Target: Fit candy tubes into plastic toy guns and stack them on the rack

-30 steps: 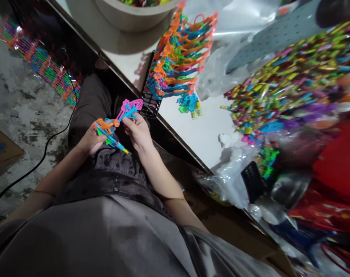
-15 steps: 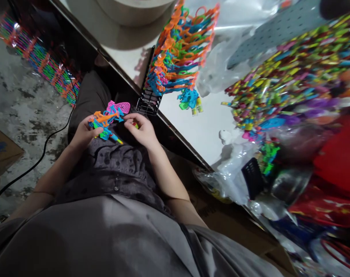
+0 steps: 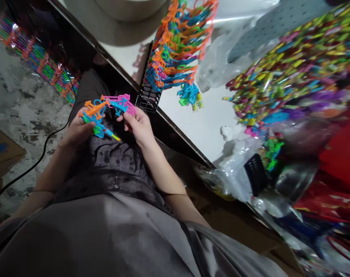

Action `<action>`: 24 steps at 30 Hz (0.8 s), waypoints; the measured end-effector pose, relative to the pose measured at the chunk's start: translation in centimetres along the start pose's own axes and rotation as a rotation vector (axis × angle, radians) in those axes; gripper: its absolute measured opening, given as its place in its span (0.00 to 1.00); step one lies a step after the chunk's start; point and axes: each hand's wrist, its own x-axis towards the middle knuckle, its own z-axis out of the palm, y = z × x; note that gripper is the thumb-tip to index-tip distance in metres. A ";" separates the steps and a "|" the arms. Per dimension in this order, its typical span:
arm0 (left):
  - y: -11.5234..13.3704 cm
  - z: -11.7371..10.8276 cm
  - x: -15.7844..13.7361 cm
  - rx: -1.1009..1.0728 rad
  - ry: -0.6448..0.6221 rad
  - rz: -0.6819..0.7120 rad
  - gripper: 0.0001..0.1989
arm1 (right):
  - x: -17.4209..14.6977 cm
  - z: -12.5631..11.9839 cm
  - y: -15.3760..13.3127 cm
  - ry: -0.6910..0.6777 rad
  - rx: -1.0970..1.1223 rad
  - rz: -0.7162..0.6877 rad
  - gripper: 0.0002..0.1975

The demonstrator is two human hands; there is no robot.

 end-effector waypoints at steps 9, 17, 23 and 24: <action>-2.1 2.1 -0.3 0.162 0.009 0.097 0.24 | -0.4 1.0 1.2 -0.218 0.106 0.205 0.22; 0.4 0.9 -1.2 0.547 -0.108 0.391 0.21 | 0.7 -1.0 -1.5 -0.145 0.037 -0.018 0.16; 2.5 1.3 -2.2 0.686 -0.197 0.483 0.15 | -0.2 -0.1 -3.0 -0.255 -0.060 -0.071 0.23; 2.6 1.3 -2.2 0.688 -0.198 0.496 0.14 | -0.3 0.0 -3.1 -0.265 -0.068 -0.068 0.23</action>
